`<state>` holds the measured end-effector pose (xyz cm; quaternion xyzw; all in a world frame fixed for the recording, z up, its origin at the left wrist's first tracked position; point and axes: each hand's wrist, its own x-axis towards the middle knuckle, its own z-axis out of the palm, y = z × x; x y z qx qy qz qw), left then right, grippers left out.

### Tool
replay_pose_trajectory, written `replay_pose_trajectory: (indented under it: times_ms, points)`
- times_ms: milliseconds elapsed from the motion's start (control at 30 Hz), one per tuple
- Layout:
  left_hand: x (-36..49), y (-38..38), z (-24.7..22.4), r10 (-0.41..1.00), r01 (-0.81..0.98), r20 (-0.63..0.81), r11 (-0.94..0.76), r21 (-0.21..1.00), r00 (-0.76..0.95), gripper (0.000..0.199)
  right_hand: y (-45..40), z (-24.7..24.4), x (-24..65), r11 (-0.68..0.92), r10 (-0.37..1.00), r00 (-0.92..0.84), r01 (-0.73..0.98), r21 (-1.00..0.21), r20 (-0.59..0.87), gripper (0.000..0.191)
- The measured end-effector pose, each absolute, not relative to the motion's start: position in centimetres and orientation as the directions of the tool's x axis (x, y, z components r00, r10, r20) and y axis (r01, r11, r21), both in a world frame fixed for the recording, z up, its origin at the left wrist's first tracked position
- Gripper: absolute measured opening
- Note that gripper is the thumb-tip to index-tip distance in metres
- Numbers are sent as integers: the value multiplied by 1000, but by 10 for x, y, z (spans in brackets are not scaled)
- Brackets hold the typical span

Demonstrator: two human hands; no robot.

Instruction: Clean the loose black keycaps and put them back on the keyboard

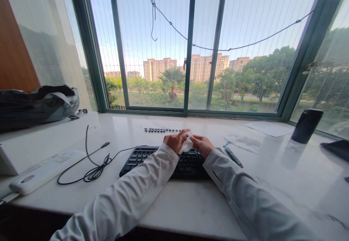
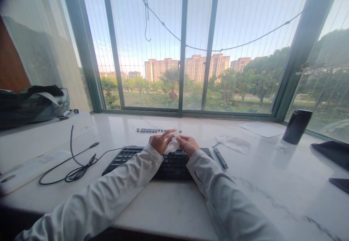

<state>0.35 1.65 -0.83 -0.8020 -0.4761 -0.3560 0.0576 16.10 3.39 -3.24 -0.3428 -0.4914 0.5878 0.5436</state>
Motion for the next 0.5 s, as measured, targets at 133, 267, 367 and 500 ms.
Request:
replay_pose_trajectory:
  times_ms: [133,267,367,500]
  points:
    - [2,17,-8,704,775,640,-576,261,307,38,37,-35,165,83,977,-170,-265,-961,131,38]
    - [3,15,-7,706,782,639,-569,255,306,38,39,-36,167,98,981,-140,-231,-968,133,36]
    - [4,14,-5,711,780,637,-566,265,299,39,35,-34,164,61,984,-145,-278,-959,105,30]
    - [4,14,-4,711,783,641,-560,271,287,38,27,-29,159,-34,982,-186,-382,-923,41,22]
